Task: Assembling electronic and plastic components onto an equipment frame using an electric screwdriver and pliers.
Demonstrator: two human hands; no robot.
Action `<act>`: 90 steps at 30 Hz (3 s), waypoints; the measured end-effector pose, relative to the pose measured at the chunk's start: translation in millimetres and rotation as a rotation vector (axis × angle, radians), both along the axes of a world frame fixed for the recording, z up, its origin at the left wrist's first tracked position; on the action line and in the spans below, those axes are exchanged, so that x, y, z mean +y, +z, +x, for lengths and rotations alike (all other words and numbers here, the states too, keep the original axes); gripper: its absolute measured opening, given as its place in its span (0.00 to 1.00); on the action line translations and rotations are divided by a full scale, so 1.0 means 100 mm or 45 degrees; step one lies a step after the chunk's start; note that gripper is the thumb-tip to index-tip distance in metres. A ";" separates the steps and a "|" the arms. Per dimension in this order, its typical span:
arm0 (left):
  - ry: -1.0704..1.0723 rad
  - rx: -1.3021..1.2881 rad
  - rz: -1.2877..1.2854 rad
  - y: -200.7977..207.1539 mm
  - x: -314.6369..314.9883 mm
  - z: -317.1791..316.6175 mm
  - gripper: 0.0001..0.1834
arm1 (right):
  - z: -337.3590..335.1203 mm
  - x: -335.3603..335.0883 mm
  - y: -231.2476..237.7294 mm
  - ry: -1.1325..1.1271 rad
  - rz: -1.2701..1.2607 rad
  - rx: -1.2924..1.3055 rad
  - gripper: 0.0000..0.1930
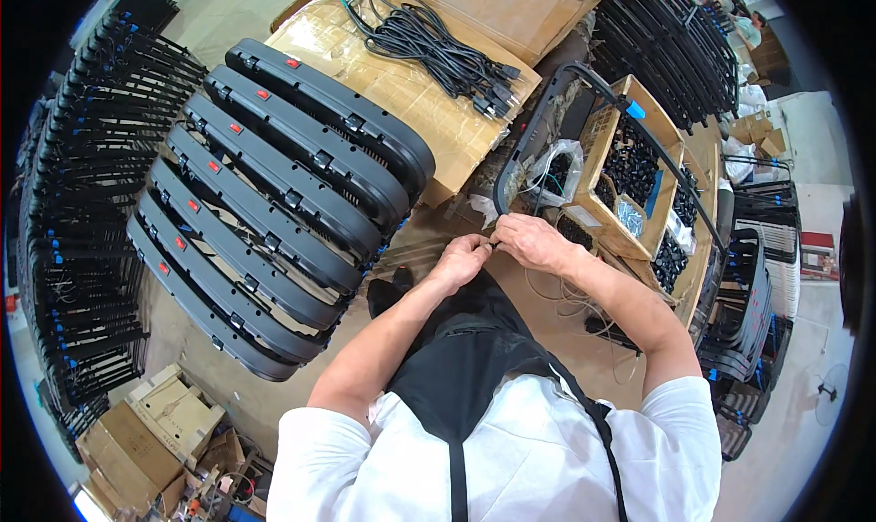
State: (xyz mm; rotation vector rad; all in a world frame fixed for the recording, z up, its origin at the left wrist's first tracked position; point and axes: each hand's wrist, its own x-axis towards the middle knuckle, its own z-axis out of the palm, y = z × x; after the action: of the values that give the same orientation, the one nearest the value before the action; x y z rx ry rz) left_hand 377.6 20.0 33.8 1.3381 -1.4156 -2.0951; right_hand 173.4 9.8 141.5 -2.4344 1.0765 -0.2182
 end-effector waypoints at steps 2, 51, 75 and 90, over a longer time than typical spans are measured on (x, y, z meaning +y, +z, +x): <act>0.005 0.027 0.031 0.00 0.00 -0.01 0.15 | -0.02 0.02 -0.01 -0.012 0.001 -0.031 0.08; -0.057 0.147 0.201 0.07 -0.07 -0.49 0.15 | 0.77 1.59 -0.33 -1.787 0.507 -0.302 0.41; -0.611 -0.463 -0.840 0.92 -0.50 -0.55 0.17 | 0.89 1.60 -0.06 -1.838 0.367 -0.059 0.51; -0.999 -0.504 -1.586 0.63 -0.87 -1.13 0.20 | 1.15 1.49 -0.04 -1.872 0.144 0.106 0.44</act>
State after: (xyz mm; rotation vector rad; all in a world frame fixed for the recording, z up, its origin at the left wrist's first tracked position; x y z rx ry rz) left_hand 264.8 -67.2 97.1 0.6585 -2.9624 -0.6672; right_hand 288.9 159.2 138.0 -1.1030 2.5760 -0.4635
